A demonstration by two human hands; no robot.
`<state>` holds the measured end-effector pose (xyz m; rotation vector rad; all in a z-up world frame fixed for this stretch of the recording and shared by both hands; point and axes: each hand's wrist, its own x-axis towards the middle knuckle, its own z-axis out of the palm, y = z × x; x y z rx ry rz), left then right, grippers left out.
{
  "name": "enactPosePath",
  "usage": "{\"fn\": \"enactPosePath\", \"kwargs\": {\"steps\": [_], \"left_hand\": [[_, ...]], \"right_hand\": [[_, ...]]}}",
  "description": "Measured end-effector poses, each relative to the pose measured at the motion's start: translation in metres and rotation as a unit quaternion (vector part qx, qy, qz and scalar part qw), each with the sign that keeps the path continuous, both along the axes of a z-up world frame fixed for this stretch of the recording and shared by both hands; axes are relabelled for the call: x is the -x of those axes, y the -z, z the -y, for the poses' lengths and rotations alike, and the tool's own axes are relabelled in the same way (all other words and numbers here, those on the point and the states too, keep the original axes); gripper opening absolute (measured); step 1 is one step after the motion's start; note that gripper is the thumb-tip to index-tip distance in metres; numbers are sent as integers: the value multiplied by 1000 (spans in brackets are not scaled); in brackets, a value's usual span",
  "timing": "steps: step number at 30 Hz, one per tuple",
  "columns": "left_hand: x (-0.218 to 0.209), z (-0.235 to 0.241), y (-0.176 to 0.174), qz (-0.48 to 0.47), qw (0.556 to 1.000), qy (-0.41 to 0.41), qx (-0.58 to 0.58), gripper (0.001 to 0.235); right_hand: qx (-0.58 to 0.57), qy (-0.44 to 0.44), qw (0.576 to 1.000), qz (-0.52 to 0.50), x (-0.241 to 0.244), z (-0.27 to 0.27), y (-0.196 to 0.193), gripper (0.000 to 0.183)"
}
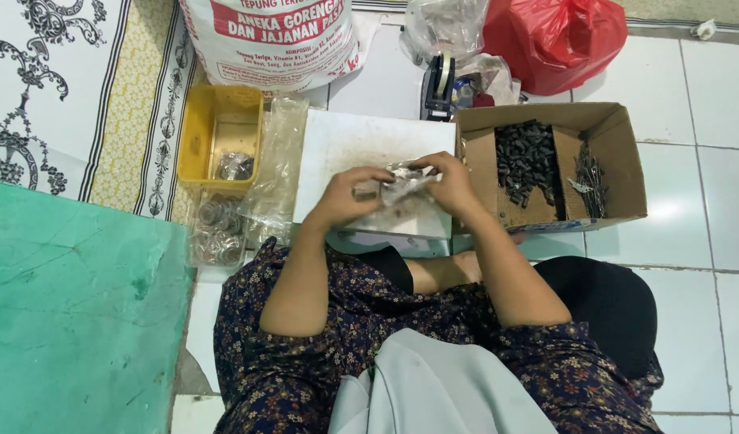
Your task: The person sits on the floor and sorts small metal parts from a cardboard box onto a white surface, then places some into a plastic bag. The person continues to pick and place metal parts between the box and the surface.
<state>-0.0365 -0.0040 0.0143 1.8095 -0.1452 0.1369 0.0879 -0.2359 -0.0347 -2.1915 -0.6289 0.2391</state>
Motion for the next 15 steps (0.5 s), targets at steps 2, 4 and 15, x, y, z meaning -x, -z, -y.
{"fn": "enactPosePath", "kwargs": {"steps": [2,4,15], "left_hand": [[-9,-5,16,-40,996,-72,-17,38],[-15,-5,28,-80,986,-142,-34,33],[-28,27,50,-167,921,-142,-321,57]], "right_hand": [[-11,33,999,-10,-7,9,-9,56],[-22,68,997,-23,-9,11,-8,53],[73,-139,970,183,36,-5,-5,38]]}}
